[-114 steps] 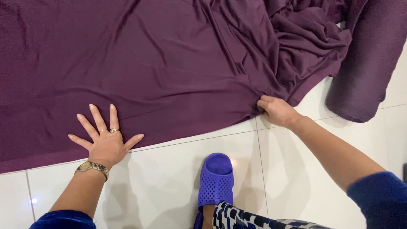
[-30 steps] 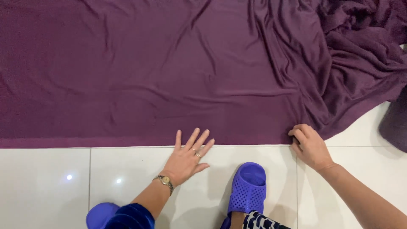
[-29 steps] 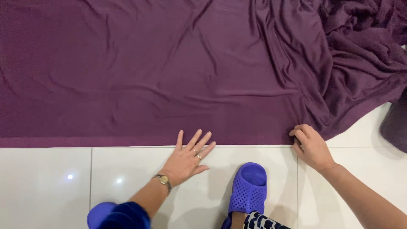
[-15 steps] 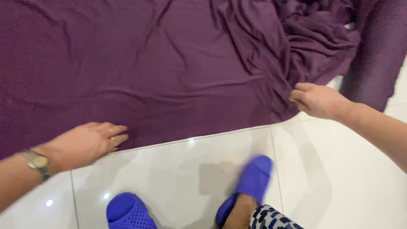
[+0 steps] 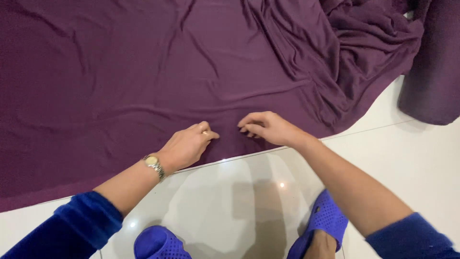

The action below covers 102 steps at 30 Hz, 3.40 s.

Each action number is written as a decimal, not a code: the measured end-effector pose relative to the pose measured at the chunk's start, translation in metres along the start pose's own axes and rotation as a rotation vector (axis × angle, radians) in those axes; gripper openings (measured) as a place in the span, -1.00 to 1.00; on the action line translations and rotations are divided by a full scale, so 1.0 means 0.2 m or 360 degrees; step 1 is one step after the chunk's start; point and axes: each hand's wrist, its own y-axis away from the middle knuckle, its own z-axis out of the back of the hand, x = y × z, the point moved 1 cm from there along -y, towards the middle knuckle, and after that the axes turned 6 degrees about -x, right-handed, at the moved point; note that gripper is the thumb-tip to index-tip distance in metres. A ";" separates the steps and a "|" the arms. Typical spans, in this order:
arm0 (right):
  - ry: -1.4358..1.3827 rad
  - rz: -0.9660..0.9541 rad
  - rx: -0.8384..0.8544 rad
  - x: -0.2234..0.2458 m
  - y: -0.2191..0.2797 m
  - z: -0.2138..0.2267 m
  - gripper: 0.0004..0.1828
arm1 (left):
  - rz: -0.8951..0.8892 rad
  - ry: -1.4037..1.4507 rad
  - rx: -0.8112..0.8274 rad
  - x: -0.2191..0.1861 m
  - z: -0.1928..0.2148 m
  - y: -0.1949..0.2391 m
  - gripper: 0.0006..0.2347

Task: Smoothing out a large piece of purple fabric on a tiled floor and then gathering it together.

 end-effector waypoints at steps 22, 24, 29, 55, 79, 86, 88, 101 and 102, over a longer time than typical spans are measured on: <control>0.1398 0.0765 -0.0309 -0.35 0.17 -0.22 -0.90 | -0.0136 -0.0256 0.0180 -0.01 -0.26 0.08 -0.85; 0.1429 0.0712 -0.0319 -0.36 0.16 -0.23 -0.91 | -0.0097 -0.0258 0.0182 0.00 -0.29 0.08 -0.85; 0.1424 0.0694 -0.0336 -0.37 0.15 -0.23 -0.91 | -0.0078 -0.0236 0.0181 0.03 -0.35 0.06 -0.86; 0.1174 0.1130 -0.0574 -0.39 0.22 -0.16 -0.92 | -0.0240 -0.0211 0.0072 -0.03 -0.14 0.09 -0.84; 0.1338 0.1086 -0.0193 0.00 0.04 -0.40 -0.71 | 0.0394 -0.0335 -0.0348 0.35 -0.14 0.98 -0.78; 0.1718 0.0905 -0.0192 -0.16 0.13 -0.18 -0.34 | 0.0318 -0.0356 0.0016 0.18 -0.05 0.82 -0.60; 0.1789 0.0807 -0.0174 -0.23 0.16 -0.10 -0.27 | 0.0287 -0.0398 0.0176 0.13 -0.04 0.76 -0.58; 0.2017 0.0299 -0.0281 -0.49 0.29 0.14 -0.04 | 0.0291 -0.0583 0.0454 0.05 0.03 0.59 -0.40; 0.2011 0.0270 -0.0272 -0.48 0.29 0.14 -0.04 | 0.0305 -0.0583 0.0458 0.05 0.02 0.59 -0.39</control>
